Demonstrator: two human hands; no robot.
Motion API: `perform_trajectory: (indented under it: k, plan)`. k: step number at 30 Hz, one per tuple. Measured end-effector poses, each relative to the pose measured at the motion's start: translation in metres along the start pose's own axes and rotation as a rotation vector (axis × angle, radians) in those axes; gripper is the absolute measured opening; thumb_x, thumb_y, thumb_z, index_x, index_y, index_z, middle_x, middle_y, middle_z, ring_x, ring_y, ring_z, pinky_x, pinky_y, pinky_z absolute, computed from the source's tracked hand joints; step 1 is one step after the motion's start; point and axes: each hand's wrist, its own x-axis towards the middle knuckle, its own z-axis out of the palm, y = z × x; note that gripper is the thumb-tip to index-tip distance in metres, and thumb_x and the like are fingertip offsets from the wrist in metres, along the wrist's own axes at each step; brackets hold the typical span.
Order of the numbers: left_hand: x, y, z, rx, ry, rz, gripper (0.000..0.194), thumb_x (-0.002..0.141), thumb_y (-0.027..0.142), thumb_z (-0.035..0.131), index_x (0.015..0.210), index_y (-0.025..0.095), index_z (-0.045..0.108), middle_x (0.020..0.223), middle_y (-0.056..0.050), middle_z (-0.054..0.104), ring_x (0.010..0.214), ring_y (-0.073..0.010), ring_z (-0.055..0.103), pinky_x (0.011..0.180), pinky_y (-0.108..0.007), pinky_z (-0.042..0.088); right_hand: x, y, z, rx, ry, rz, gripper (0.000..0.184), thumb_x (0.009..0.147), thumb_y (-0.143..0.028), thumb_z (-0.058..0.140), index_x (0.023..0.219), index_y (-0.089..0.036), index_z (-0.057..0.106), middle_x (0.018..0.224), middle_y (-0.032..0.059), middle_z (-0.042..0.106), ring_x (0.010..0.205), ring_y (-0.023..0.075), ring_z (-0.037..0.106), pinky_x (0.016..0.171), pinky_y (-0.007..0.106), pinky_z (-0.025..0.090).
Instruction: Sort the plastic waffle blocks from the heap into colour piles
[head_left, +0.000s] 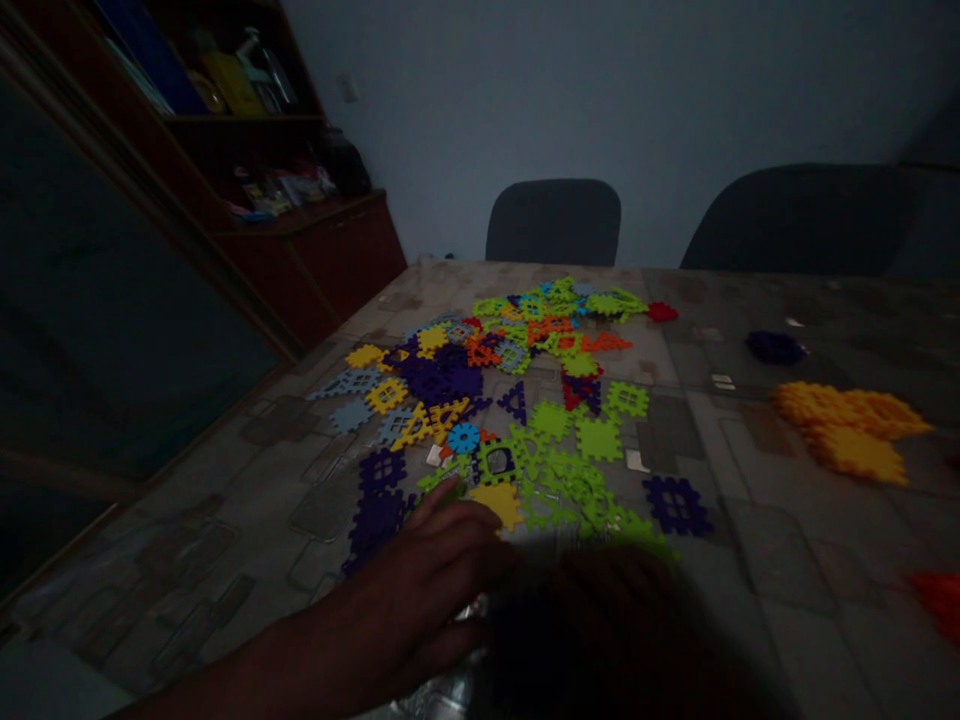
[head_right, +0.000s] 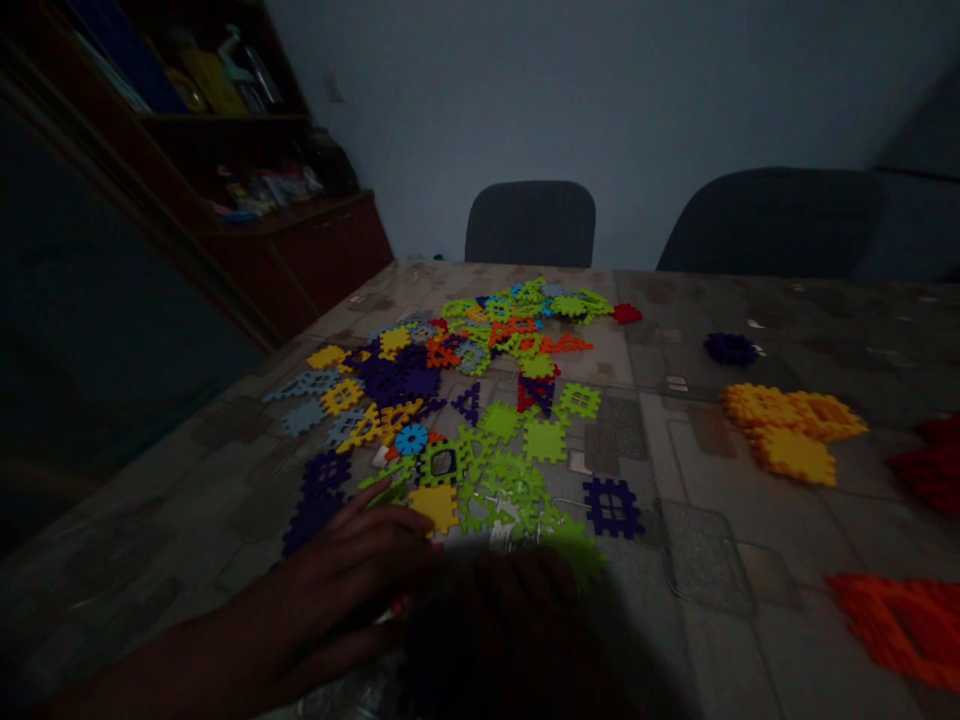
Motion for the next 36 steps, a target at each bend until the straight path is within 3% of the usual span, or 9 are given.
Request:
perform_trajectory:
  k: [5,9,12,14,16,20,24,32,36]
  plan:
    - [-0.007,-0.005,0.004,0.086,0.034,-0.075,0.037,0.102,0.018,0.047,0.138,0.024,0.039,0.128,-0.008,0.054,0.132,-0.0236,0.041,0.124,-0.049,0.012,0.013,-0.014,0.013,0.079,-0.037,0.032,0.029,0.087,-0.027,0.057,0.115,-0.019,0.059,0.099,0.0042,0.074,0.085,0.022,0.065,0.084,0.039,0.049]
    - [-0.001,-0.006,0.006,0.085,0.074,-0.039,0.036,0.099,0.011,0.044,0.133,0.023,0.043,0.126,-0.007,0.056,0.131,-0.0227,0.043,0.124,-0.048,0.013,0.015,-0.015,0.018,0.102,-0.066,0.059,0.023,0.083,-0.026,0.06,0.105,-0.02,0.06,0.094,0.0052,0.071,0.083,0.0219,0.063,0.08,0.038,0.05]
    - [0.013,-0.003,0.001,0.059,0.055,-0.025,0.042,0.094,0.006,0.047,0.133,0.022,0.043,0.127,-0.008,0.056,0.132,-0.024,0.043,0.123,-0.051,0.015,0.009,-0.006,0.021,0.055,0.039,0.111,0.009,0.083,-0.028,0.055,0.088,-0.021,0.057,0.08,0.0043,0.066,0.073,0.0213,0.058,0.071,0.037,0.046]
    - [0.025,0.0,-0.001,0.021,0.029,-0.06,0.045,0.09,0.006,0.053,0.131,0.023,0.045,0.126,-0.007,0.057,0.129,-0.0252,0.045,0.122,-0.052,0.018,0.003,0.001,0.02,0.027,0.134,0.155,0.014,0.085,-0.036,0.052,0.082,-0.022,0.053,0.073,0.0036,0.062,0.068,0.0215,0.054,0.067,0.037,0.042]
    - [0.037,0.002,-0.001,-0.013,0.027,-0.091,0.047,0.085,0.005,0.058,0.127,0.025,0.049,0.125,-0.006,0.058,0.126,-0.0252,0.049,0.121,-0.053,0.019,-0.003,0.008,0.015,0.019,0.117,0.164,0.019,0.087,-0.041,0.053,0.086,-0.022,0.054,0.075,0.003,0.062,0.069,0.0215,0.055,0.068,0.037,0.04]
    - [0.048,-0.002,0.007,-0.012,0.089,-0.05,0.046,0.084,0.004,0.061,0.125,0.025,0.052,0.12,-0.005,0.061,0.125,-0.0252,0.049,0.122,-0.054,0.012,-0.014,0.016,-0.004,0.032,-0.041,0.204,0.029,0.084,-0.034,0.062,0.109,-0.02,0.055,0.09,0.003,0.067,0.08,0.0221,0.06,0.079,0.038,0.041]
    - [0.044,-0.011,0.013,-0.023,0.162,-0.03,0.044,0.089,0.004,0.054,0.127,0.026,0.05,0.122,-0.004,0.061,0.131,-0.0246,0.043,0.122,-0.056,0.008,-0.017,0.018,-0.016,0.041,-0.036,0.317,0.027,0.079,-0.037,0.064,0.099,-0.022,0.055,0.086,0.0032,0.064,0.077,0.0233,0.059,0.071,0.037,0.039]
    - [0.039,-0.022,0.012,-0.007,0.176,-0.032,0.043,0.088,0.001,0.05,0.124,0.024,0.051,0.118,-0.004,0.062,0.128,-0.0231,0.045,0.121,-0.052,0.011,-0.004,0.006,0.006,-0.075,0.118,0.277,0.03,0.088,-0.05,0.052,0.093,-0.02,0.054,0.079,0.0042,0.06,0.072,0.0237,0.053,0.073,0.04,0.038]
    - [0.038,-0.028,0.008,0.039,0.202,-0.041,0.041,0.09,0.003,0.052,0.124,0.026,0.053,0.119,-0.003,0.062,0.128,-0.023,0.045,0.119,-0.048,0.016,-0.004,0.003,0.009,-0.061,-0.018,0.24,0.035,0.087,-0.05,0.057,0.105,-0.019,0.056,0.085,0.0033,0.064,0.076,0.0236,0.057,0.078,0.041,0.038]
